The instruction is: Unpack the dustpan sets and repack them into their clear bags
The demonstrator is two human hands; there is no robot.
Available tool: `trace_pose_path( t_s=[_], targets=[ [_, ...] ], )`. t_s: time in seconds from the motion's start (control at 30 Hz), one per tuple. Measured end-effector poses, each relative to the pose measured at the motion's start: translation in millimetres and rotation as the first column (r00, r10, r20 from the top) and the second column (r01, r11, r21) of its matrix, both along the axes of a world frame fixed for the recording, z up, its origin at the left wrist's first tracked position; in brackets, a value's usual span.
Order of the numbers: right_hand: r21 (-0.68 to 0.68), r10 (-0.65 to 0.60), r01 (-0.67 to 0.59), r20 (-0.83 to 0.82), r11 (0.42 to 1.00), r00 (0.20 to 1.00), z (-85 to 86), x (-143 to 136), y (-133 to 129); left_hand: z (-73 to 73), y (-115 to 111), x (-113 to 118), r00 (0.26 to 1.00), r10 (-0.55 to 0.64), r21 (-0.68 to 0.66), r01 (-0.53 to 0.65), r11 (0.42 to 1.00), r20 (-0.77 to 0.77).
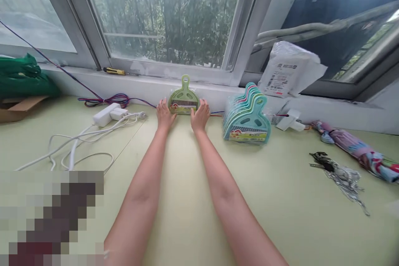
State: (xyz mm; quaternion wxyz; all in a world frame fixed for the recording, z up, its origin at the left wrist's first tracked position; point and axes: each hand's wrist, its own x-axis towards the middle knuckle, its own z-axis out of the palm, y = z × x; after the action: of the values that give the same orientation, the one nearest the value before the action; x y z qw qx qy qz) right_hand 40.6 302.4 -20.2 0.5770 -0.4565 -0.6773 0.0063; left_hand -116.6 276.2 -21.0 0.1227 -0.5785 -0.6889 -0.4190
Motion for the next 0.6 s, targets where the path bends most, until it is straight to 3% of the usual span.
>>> trace_pose_path(
  t_s=[0.17,0.3,0.4,0.5,0.53,0.6],
  targets=[
    [-0.002,0.072,-0.072,0.181,0.997,0.981,11.4,20.3,-70.7,4.6,-46.1,19.4,0.992,-0.063,-0.063,0.056,0.996,-0.113],
    [-0.125,0.030,-0.020,0.084,0.992,0.996,17.2,58.8,-119.9,4.4,-83.7,35.6,0.992,-0.036,-0.140,0.018,0.990,-0.124],
    [-0.231,-0.179,0.150,-0.112,0.961,0.977,22.1,113.2,-138.9,3.4,-112.8,47.4,0.991,-0.001,-0.191,-0.026,0.981,-0.137],
    [-0.354,-0.504,0.398,-0.289,0.846,0.814,21.7,180.9,-140.4,2.0,-142.2,59.0,0.986,-0.017,-0.234,-0.023,0.972,-0.167],
    [-0.415,-0.572,0.433,-0.314,0.800,0.758,19.6,202.3,-138.0,1.5,-151.7,62.9,0.985,-0.027,-0.248,-0.016,0.969,-0.171],
    [-0.506,-0.588,0.397,-0.299,0.765,0.752,13.5,237.3,-130.7,0.7,-169.6,71.4,0.985,-0.046,-0.282,-0.003,0.959,-0.166]
  ],
)
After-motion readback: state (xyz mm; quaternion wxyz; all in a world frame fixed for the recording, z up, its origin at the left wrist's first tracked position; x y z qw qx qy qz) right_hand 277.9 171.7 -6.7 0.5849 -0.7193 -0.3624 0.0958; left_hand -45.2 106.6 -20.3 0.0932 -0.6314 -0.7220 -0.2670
